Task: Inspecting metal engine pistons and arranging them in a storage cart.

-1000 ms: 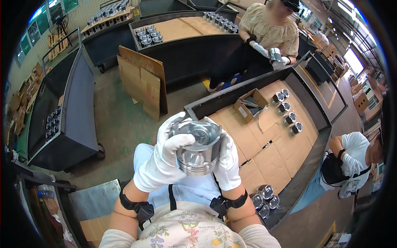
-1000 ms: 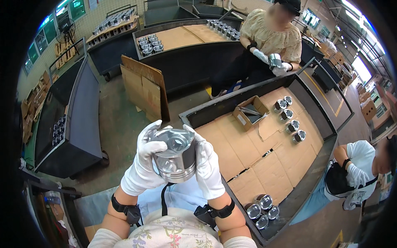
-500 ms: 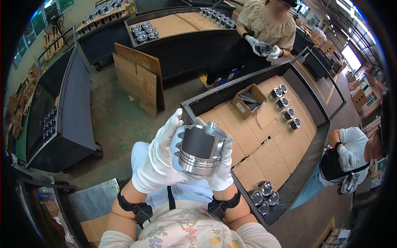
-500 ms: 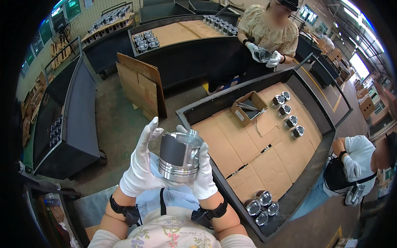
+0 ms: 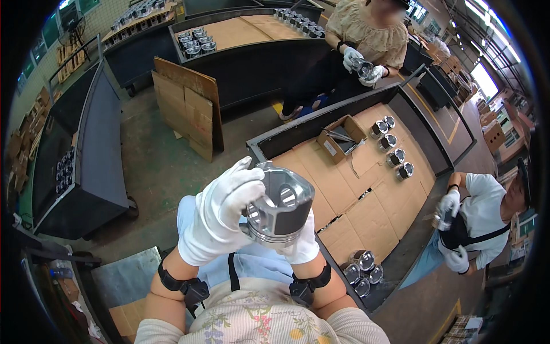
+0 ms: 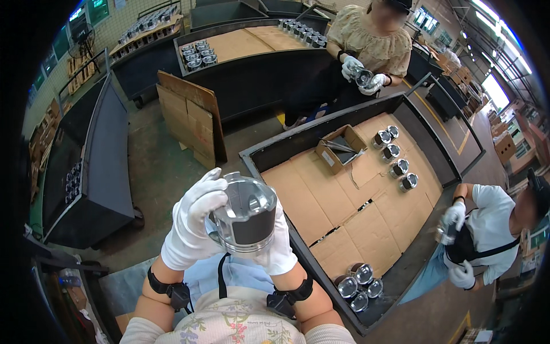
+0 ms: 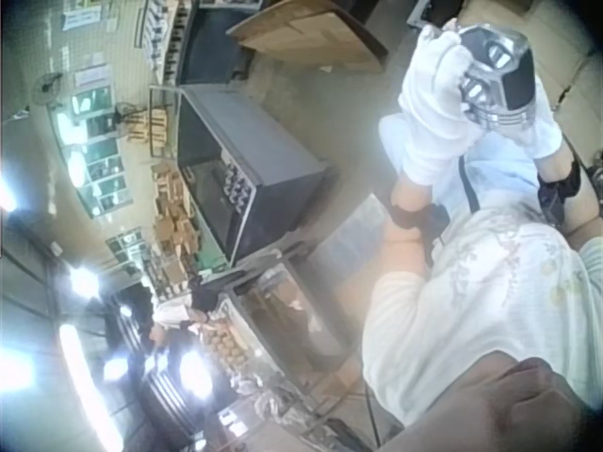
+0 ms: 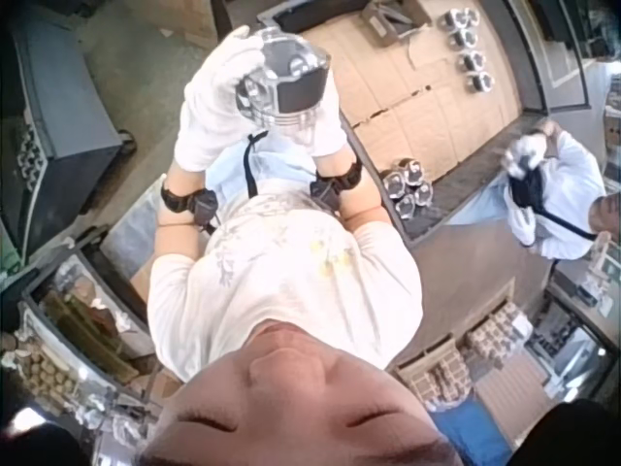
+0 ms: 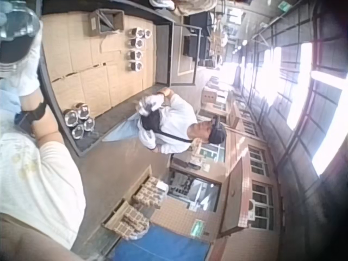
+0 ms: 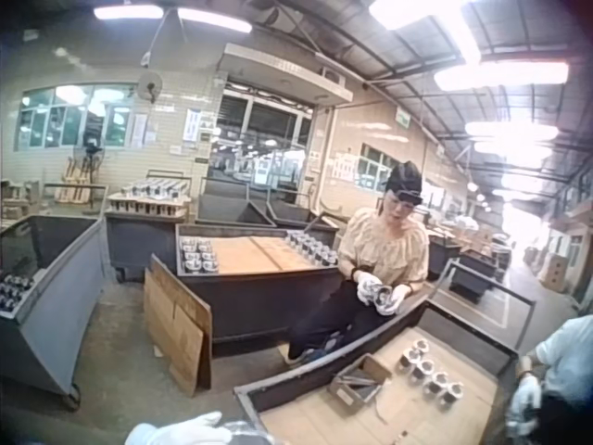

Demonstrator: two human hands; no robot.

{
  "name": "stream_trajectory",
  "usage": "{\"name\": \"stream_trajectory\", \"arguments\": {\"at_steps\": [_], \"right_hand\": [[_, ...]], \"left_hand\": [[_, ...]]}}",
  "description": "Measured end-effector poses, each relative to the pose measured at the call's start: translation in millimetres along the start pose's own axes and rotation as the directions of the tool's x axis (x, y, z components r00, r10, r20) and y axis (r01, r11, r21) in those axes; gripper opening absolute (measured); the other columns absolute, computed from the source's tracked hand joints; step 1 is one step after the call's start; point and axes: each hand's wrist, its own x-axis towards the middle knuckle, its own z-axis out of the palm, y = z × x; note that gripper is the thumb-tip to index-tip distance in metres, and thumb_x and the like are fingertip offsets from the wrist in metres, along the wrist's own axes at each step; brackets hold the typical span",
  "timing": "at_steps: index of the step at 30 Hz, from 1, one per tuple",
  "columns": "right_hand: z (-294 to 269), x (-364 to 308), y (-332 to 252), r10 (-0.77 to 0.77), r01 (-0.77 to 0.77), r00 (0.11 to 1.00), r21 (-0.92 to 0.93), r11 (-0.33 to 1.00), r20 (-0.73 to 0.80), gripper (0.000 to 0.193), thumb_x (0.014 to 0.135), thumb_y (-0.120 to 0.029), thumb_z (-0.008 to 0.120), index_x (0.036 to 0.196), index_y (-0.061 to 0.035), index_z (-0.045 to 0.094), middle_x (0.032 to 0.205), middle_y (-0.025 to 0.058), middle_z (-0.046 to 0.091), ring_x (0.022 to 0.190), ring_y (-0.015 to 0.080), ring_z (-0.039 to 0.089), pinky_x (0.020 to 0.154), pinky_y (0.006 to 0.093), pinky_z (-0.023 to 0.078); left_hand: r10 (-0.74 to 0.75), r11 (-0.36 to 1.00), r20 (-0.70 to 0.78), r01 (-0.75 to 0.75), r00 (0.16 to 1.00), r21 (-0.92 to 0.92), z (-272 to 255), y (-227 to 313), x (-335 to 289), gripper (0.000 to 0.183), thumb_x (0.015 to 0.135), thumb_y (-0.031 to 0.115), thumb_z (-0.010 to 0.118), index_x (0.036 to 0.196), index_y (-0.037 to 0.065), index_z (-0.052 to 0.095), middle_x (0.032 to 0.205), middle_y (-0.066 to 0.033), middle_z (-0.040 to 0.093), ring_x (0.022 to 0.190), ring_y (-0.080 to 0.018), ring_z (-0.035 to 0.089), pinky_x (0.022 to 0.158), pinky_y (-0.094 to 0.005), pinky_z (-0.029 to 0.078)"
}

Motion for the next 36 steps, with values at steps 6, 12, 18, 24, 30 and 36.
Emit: {"name": "stream_trajectory", "arguments": {"at_steps": [6,12,18,24,30,36], "right_hand": [[29.9,-2.9,2.2,0.041,-0.042,0.999,0.063,0.997,0.009,0.052,0.092,-0.052,0.047,0.120,-0.0091,0.056,0.120,0.0113,0.059,0.108,0.0274,0.057,0.094,0.0452,0.047],[34.0,-0.6,9.8,-0.342,0.288,0.937,-0.712,0.641,0.072,0.054,0.093,-0.053,0.043,0.115,-0.0068,0.059,0.113,0.0131,0.062,0.099,0.0282,0.062,0.086,0.0436,0.051],[5.0,4.3,-13.1,0.129,-0.129,0.991,-0.006,0.992,-0.018,0.055,0.093,-0.052,0.043,0.106,-0.0021,0.063,0.100,0.0135,0.066,0.088,0.0234,0.065,0.078,0.0370,0.055],[21.2,-0.5,-19.3,0.216,-0.221,0.969,-0.036,0.975,-0.122,0.061,0.091,-0.057,0.043,0.107,-0.0013,0.061,0.096,0.0125,0.066,0.083,0.0221,0.064,0.076,0.0365,0.053],[49.0,-5.3,-21.0,0.076,-0.187,0.972,-0.538,0.822,-0.222,0.078,0.090,-0.062,0.040,0.132,0.0041,0.044,0.124,0.0162,0.054,0.108,0.0226,0.058,0.094,0.0344,0.047],[61.6,-4.3,-17.1,0.082,-0.244,0.953,-0.581,0.777,-0.291,0.080,0.090,-0.065,0.037,0.128,0.0046,0.048,0.119,0.0149,0.058,0.105,0.0221,0.059,0.093,0.0329,0.047]], "left_hand": [[0.112,0.981,-0.072,-0.098,0.991,0.165,6.0,2.9,-5.0,0.066,0.057,0.007,0.080,0.115,0.022,0.049,0.116,-0.0131,0.049,0.098,-0.0400,0.061,0.084,-0.0476,0.053],[0.134,0.984,-0.042,-0.128,0.990,0.126,10.9,8.4,-7.2,0.070,0.057,0.013,0.082,0.117,0.023,0.047,0.123,-0.0170,0.044,0.106,-0.0438,0.056,0.092,-0.0508,0.048],[-0.012,0.952,0.058,0.029,0.998,-0.305,3.3,7.8,-19.8,0.098,0.054,0.033,0.089,0.136,0.019,0.036,0.140,-0.0238,0.034,0.122,-0.0450,0.045,0.102,-0.0491,0.038],[-0.036,0.957,0.231,0.100,0.972,-0.272,-15.2,10.3,-6.8,0.103,0.058,0.027,0.087,0.140,0.003,0.030,0.126,-0.0149,0.056,0.119,-0.0347,0.052,0.108,-0.0485,0.029],[-0.009,0.960,0.223,0.071,0.975,-0.272,-8.2,5.4,-15.7,0.115,0.057,0.018,0.087,0.147,0.014,0.017,0.127,-0.0118,0.057,0.119,-0.0337,0.052,0.108,-0.0485,0.028],[0.022,0.951,0.221,0.048,0.975,-0.306,-7.9,4.3,-15.0,0.116,0.057,0.017,0.087,0.148,0.012,0.015,0.119,-0.0118,0.060,0.110,-0.0320,0.058,0.108,-0.0501,0.028]]}}
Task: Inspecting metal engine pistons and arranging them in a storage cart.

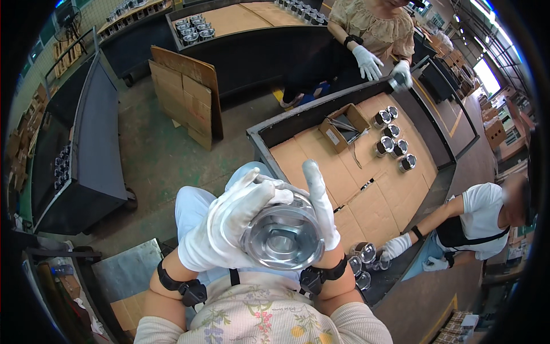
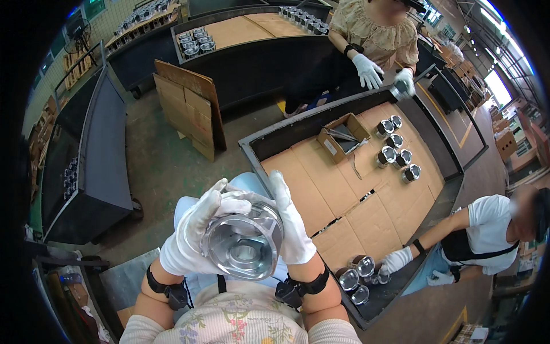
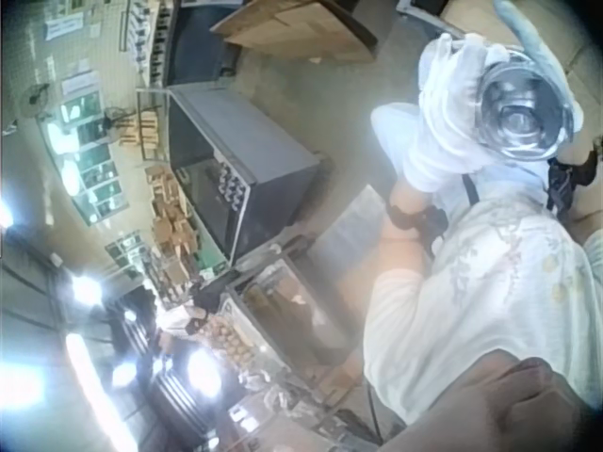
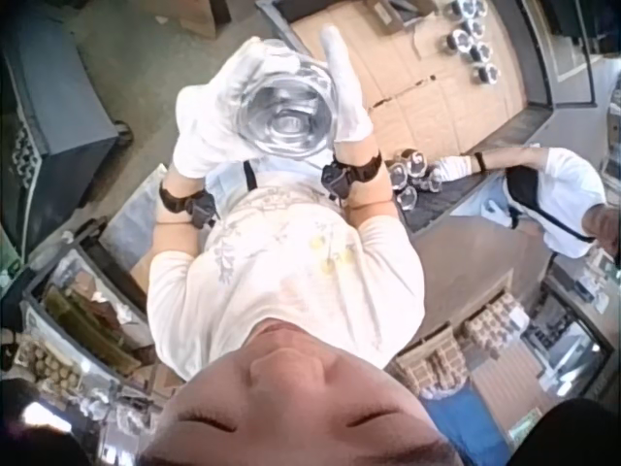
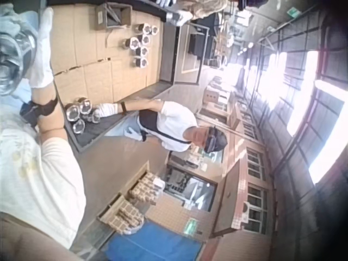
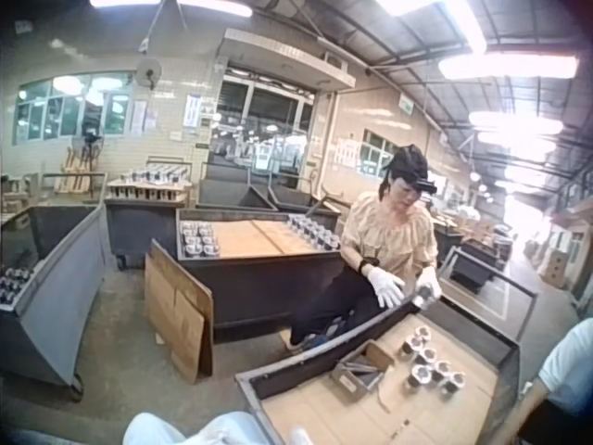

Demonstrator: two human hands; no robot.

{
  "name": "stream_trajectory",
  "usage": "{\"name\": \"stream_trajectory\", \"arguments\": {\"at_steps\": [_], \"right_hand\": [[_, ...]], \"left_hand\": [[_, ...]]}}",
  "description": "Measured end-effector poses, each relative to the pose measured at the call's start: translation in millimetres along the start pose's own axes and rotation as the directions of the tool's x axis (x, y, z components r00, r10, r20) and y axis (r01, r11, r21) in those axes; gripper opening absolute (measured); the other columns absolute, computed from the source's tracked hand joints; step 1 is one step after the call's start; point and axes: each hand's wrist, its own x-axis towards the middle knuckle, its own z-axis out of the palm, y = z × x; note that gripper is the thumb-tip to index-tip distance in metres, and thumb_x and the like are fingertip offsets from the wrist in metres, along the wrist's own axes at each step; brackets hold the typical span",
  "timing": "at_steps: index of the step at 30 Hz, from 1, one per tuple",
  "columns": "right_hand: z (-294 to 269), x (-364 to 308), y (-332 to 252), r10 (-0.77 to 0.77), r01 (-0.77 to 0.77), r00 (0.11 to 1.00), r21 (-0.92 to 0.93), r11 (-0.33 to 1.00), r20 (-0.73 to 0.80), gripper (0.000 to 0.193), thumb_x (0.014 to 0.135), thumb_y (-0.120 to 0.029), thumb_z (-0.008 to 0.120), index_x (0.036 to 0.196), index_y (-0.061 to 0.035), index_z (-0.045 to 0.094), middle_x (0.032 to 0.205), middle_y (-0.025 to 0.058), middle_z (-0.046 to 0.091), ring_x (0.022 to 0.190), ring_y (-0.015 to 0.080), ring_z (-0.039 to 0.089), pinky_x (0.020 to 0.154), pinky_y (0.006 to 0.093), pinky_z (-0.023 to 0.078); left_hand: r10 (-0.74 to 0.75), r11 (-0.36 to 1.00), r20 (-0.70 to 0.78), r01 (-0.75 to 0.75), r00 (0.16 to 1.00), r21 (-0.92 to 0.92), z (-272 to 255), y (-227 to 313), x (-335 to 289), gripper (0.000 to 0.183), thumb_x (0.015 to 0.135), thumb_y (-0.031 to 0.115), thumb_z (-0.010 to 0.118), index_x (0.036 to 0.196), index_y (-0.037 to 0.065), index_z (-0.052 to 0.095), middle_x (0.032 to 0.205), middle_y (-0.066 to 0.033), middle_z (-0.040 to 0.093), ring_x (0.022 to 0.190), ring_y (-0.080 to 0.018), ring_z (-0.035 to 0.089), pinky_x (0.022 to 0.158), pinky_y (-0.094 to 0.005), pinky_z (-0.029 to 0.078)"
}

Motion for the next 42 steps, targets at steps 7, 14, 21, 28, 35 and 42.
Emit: {"name": "stream_trajectory", "arguments": {"at_steps": [7,14,21,28,35,42], "right_hand": [[-52.8,6.0,6.0,-0.362,0.283,0.919,-0.376,0.882,-0.156,0.070,0.095,-0.060,0.029,0.120,-0.0020,0.060,0.106,0.0101,0.064,0.093,0.0165,0.058,0.088,0.0273,0.045],[-82.0,-36.2,1.2,-0.368,0.117,0.920,-0.803,0.584,-0.133,0.032,0.091,-0.020,0.054,0.113,0.0020,0.059,0.084,0.0077,0.067,0.075,0.0147,0.062,0.072,0.0292,0.050],[-181.1,-26.3,-28.7,-0.322,-0.040,0.824,-0.614,0.788,-0.467,0.033,0.094,-0.029,0.049,0.093,0.0016,0.061,0.063,0.0034,0.056,0.051,0.0087,0.051,0.045,0.0250,0.041],[-341.2,52.3,-38.8,-0.383,-0.378,0.635,-0.702,0.604,-0.671,0.038,0.091,-0.030,0.048,0.093,0.0054,0.063,0.077,0.0205,0.065,0.069,0.0299,0.064,0.062,0.0370,0.050],[-423.5,106.0,5.9,-0.458,-0.448,0.552,-0.711,0.542,-0.697,0.037,0.091,-0.028,0.049,0.099,0.0052,0.063,0.082,0.0212,0.066,0.072,0.0303,0.068,0.060,0.0379,0.054],[-337.5,75.9,-26.8,-0.509,-0.652,0.543,-0.718,0.245,-0.667,0.057,0.085,-0.047,0.051,0.107,0.0043,0.063,0.093,0.0277,0.064,0.092,0.0392,0.063,0.080,0.0439,0.049]], "left_hand": [[-0.022,0.995,-0.039,0.018,0.999,-0.093,22.2,-3.4,15.2,0.102,0.056,0.017,0.087,0.140,0.003,0.031,0.114,-0.0153,0.060,0.103,-0.0329,0.061,0.094,-0.0418,0.045],[-0.146,0.983,0.177,0.163,0.973,-0.086,50.8,-30.2,22.2,0.107,0.056,0.012,0.086,0.143,0.003,0.024,0.115,-0.0164,0.059,0.101,-0.0324,0.062,0.087,-0.0371,0.051],[-0.303,0.922,0.212,0.342,0.929,-0.184,102.9,-66.4,27.3,0.115,0.061,0.015,0.085,0.147,0.005,0.009,0.126,-0.0214,0.052,0.117,-0.0330,0.054,0.102,-0.0400,0.039],[-0.437,0.844,0.292,0.500,0.850,-0.193,121.3,-85.4,0.1,0.091,0.072,0.013,0.077,0.143,0.001,0.021,0.119,-0.0234,0.056,0.115,-0.0303,0.055,0.098,-0.0381,0.043],[-0.571,0.744,0.334,0.645,0.750,-0.177,118.8,-88.2,-6.2,0.067,0.079,0.018,0.072,0.134,-0.003,0.038,0.117,-0.0170,0.060,0.111,-0.0225,0.058,0.096,-0.0324,0.043],[-0.623,0.647,0.340,0.709,0.704,-0.280,128.6,-99.1,-30.2,0.049,0.082,0.013,0.070,0.123,-0.003,0.051,0.111,-0.0130,0.063,0.108,-0.0179,0.059,0.094,-0.0294,0.045]]}}
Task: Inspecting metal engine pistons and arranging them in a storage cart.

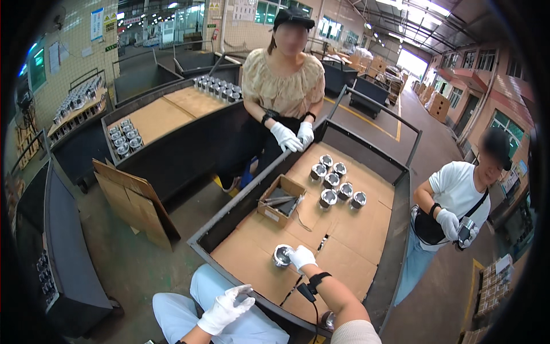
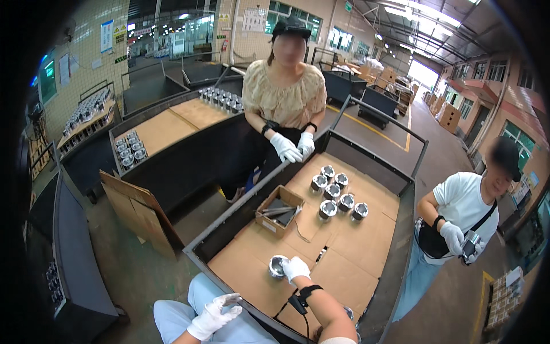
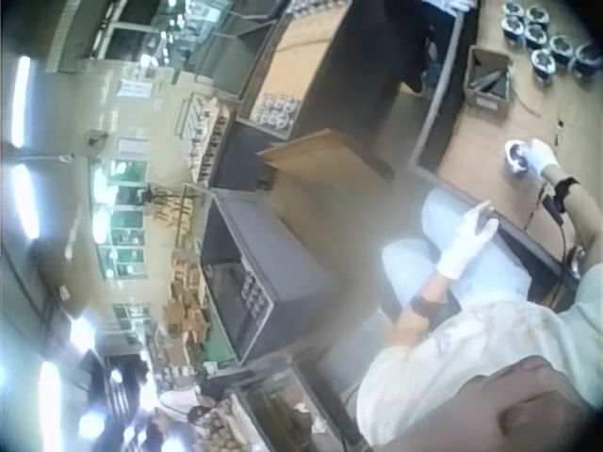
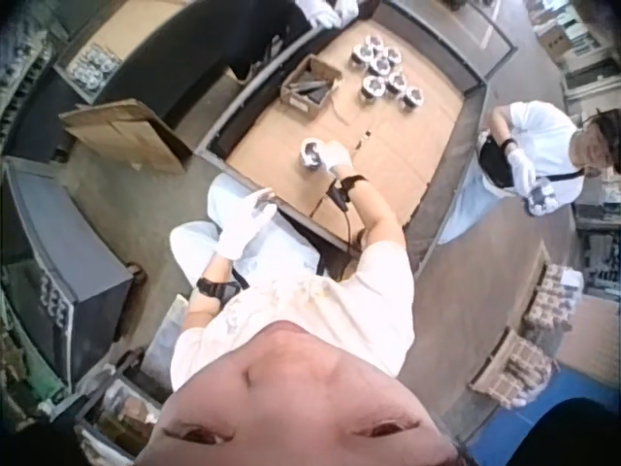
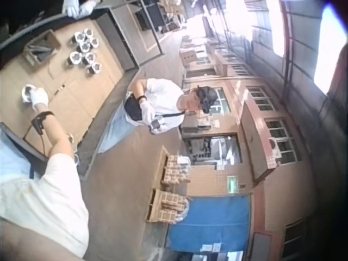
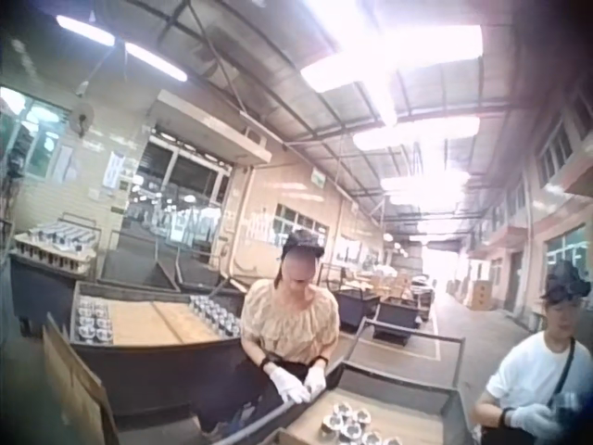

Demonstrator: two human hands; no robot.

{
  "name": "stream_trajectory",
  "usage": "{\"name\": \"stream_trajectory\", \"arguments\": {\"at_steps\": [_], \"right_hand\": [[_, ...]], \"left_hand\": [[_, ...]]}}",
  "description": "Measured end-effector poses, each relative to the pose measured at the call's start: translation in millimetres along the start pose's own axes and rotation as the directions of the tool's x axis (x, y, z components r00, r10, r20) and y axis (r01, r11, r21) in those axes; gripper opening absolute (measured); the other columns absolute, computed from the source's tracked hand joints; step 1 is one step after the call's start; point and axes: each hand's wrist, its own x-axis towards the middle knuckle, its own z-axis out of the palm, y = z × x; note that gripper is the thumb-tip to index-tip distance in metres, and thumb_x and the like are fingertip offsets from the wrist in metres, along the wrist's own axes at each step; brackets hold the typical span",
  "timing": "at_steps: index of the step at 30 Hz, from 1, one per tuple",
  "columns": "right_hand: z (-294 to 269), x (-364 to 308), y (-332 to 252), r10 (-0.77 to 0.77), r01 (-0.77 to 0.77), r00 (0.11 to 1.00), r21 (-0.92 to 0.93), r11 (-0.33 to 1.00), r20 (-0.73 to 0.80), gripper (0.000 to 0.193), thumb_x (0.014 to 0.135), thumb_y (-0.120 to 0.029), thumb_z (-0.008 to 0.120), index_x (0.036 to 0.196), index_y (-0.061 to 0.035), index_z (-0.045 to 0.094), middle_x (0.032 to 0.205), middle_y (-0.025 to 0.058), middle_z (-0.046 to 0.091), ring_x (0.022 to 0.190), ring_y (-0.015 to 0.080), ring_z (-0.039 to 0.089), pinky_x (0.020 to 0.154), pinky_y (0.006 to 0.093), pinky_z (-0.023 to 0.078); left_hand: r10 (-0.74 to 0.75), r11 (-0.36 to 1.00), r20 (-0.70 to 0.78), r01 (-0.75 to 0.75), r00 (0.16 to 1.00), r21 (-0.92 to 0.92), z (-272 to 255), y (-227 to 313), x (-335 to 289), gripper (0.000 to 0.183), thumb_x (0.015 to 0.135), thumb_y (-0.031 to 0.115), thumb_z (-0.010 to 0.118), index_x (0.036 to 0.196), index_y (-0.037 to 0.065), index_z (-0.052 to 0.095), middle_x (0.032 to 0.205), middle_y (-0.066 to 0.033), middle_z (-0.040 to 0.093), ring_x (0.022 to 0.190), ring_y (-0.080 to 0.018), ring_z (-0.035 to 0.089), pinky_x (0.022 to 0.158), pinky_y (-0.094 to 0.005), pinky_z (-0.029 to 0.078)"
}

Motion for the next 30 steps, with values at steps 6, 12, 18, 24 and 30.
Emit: {"name": "stream_trajectory", "arguments": {"at_steps": [6,12,18,24,30], "right_hand": [[-48.0,-84.9,-94.7,-0.446,0.530,0.840,0.289,0.797,-0.310,0.056,0.089,-0.045,0.050,0.124,-0.0016,0.053,0.100,0.0222,0.064,0.097,0.0358,0.061,0.085,0.0421,0.047],[-39.1,-202.0,-174.4,-0.704,0.636,0.653,0.705,0.313,-0.277,0.043,0.090,-0.012,0.052,0.132,-0.0022,0.048,0.109,0.0110,0.064,0.098,0.0156,0.060,0.085,0.0273,0.047],[-26.3,-224.1,-192.7,-0.695,0.543,0.650,0.828,0.140,-0.308,0.057,0.089,-0.015,0.054,0.141,-0.0047,0.033,0.123,0.0153,0.057,0.114,0.0217,0.055,0.094,0.0316,0.042],[-39.3,-227.5,-206.1,-0.880,0.938,0.314,0.261,0.229,-0.357,0.079,0.085,-0.019,0.062,0.147,-0.0053,0.016,0.132,0.0211,0.047,0.126,0.0312,0.044,0.100,0.0404,0.037],[-26.0,-247.0,-205.5,-0.702,0.704,0.602,0.667,0.243,-0.379,0.087,0.083,-0.016,0.067,0.149,-0.0086,0.010,0.114,0.0163,0.058,0.088,0.0205,0.061,0.078,0.0319,0.048]], "left_hand": [[-0.134,0.744,-0.058,0.062,0.989,-0.665,9.5,9.2,15.3,0.073,0.079,0.018,0.075,0.136,0.001,0.033,0.125,-0.0116,0.050,0.114,-0.0197,0.052,0.098,-0.0328,0.043],[-0.069,0.380,0.010,0.036,0.998,-0.924,20.8,70.0,13.7,0.092,0.070,0.027,0.082,0.141,0.008,0.027,0.132,-0.0104,0.042,0.119,-0.0223,0.046,0.099,-0.0382,0.043],[0.203,0.404,-0.076,-0.154,0.976,-0.902,15.5,40.5,3.3,0.091,0.070,0.031,0.081,0.140,0.007,0.028,0.129,-0.0105,0.044,0.116,-0.0224,0.049,0.096,-0.0373,0.044],[0.406,0.394,-0.129,-0.301,0.905,-0.869,5.1,15.1,-7.7,0.091,0.069,0.035,0.080,0.138,0.007,0.029,0.126,-0.0106,0.046,0.112,-0.0226,0.052,0.093,-0.0364,0.046],[0.457,0.417,-0.128,-0.339,0.881,-0.843,3.7,7.5,-18.5,0.087,0.071,0.033,0.079,0.138,0.005,0.029,0.124,-0.0107,0.048,0.108,-0.0223,0.054,0.091,-0.0355,0.047]]}}
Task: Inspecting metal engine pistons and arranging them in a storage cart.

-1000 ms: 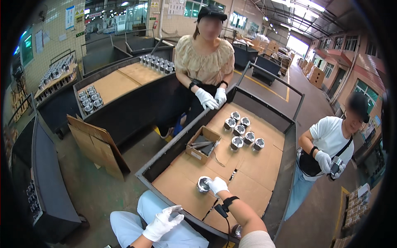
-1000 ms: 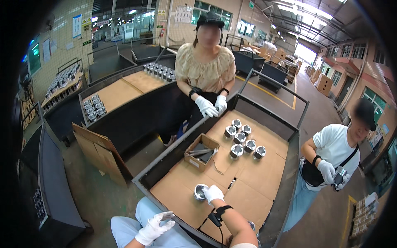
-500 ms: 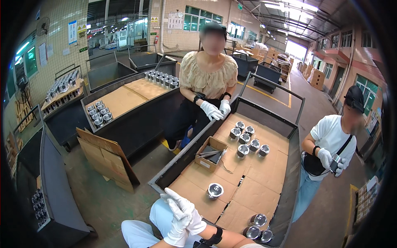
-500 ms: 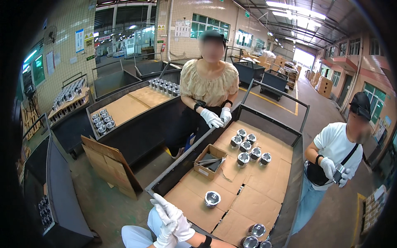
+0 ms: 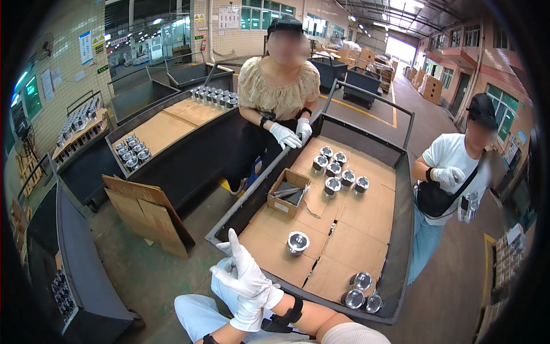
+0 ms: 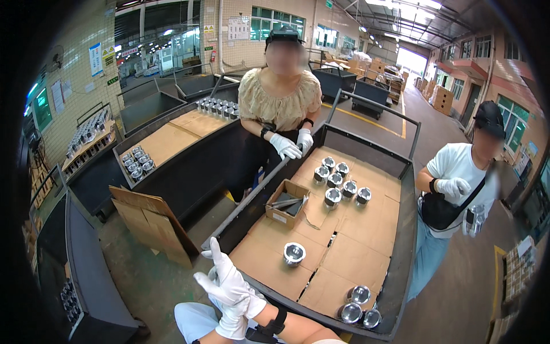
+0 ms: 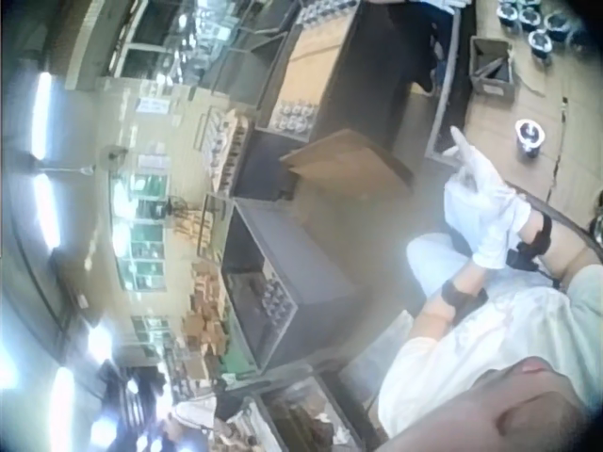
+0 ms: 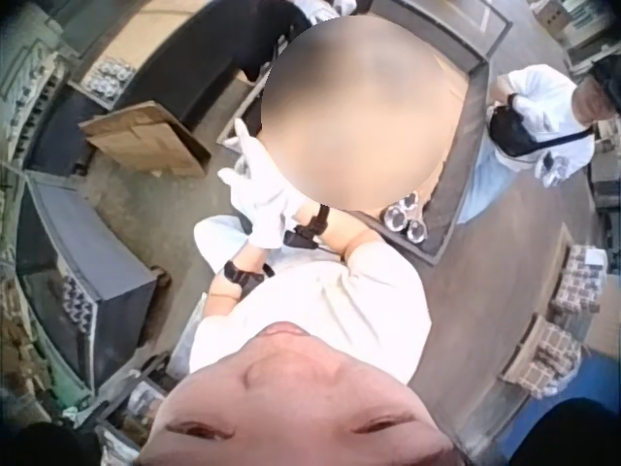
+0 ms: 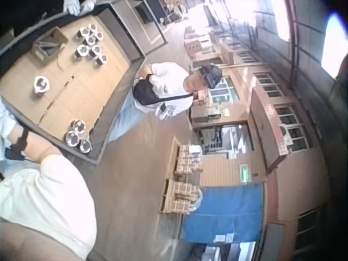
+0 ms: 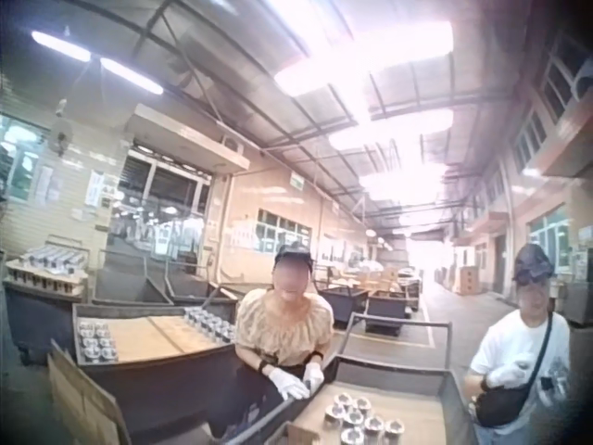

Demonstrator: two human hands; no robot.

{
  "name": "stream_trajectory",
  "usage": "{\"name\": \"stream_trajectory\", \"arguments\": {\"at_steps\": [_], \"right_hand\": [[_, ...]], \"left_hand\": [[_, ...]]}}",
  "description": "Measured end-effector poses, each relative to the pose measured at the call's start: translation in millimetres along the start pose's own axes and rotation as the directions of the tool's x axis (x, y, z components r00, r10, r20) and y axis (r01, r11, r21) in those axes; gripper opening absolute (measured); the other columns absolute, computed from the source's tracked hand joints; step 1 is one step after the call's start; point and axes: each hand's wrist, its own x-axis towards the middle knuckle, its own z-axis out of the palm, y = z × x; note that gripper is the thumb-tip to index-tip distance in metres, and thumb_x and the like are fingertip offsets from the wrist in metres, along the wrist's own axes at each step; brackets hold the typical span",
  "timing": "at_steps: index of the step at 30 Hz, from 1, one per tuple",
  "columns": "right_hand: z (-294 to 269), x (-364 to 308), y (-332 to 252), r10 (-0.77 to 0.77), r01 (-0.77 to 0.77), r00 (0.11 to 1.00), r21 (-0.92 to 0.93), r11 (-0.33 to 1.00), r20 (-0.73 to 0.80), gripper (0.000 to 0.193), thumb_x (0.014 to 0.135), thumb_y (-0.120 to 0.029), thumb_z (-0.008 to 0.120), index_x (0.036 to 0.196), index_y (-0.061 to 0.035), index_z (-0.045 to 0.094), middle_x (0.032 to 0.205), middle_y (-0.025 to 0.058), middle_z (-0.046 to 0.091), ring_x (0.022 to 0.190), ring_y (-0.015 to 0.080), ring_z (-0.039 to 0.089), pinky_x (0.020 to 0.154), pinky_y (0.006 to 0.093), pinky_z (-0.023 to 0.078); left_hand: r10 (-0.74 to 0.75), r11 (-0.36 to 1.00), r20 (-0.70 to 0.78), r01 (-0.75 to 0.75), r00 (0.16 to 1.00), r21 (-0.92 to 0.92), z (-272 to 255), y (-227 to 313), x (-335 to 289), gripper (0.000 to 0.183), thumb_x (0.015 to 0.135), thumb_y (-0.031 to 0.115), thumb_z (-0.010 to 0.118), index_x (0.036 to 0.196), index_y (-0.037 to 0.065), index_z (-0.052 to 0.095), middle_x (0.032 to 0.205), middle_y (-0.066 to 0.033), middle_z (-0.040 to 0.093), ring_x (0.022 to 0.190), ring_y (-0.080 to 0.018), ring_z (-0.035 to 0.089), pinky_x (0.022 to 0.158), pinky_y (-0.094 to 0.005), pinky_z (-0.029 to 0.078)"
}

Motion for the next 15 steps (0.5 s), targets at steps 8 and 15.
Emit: {"name": "stream_trajectory", "arguments": {"at_steps": [8,15], "right_hand": [[-38.7,-30.0,32.6,0.017,-0.012,0.998,-0.092,0.996,0.053,0.026,0.092,-0.015,0.048,0.115,-0.0050,0.056,0.087,0.0174,0.064,0.084,0.0312,0.062,0.078,0.0386,0.049],[-156.2,-88.2,40.4,0.573,-0.580,0.798,-0.490,0.650,-0.185,0.041,0.095,-0.035,0.042,0.089,-0.0003,0.063,0.090,0.0239,0.063,0.089,0.0403,0.059,0.082,0.0454,0.046]], "left_hand": [[-0.429,0.658,-0.312,0.530,0.848,0.536,23.1,1.9,-18.8,0.076,0.078,0.017,0.074,0.139,0.003,0.029,0.126,-0.0110,0.047,0.105,-0.0207,0.055,0.091,-0.0346,0.048],[-0.541,0.630,-0.439,0.691,0.718,0.354,-0.5,15.0,-18.9,0.070,0.084,0.034,0.068,0.137,0.000,0.036,0.117,-0.0108,0.052,0.102,-0.0198,0.058,0.088,-0.0349,0.049]]}}
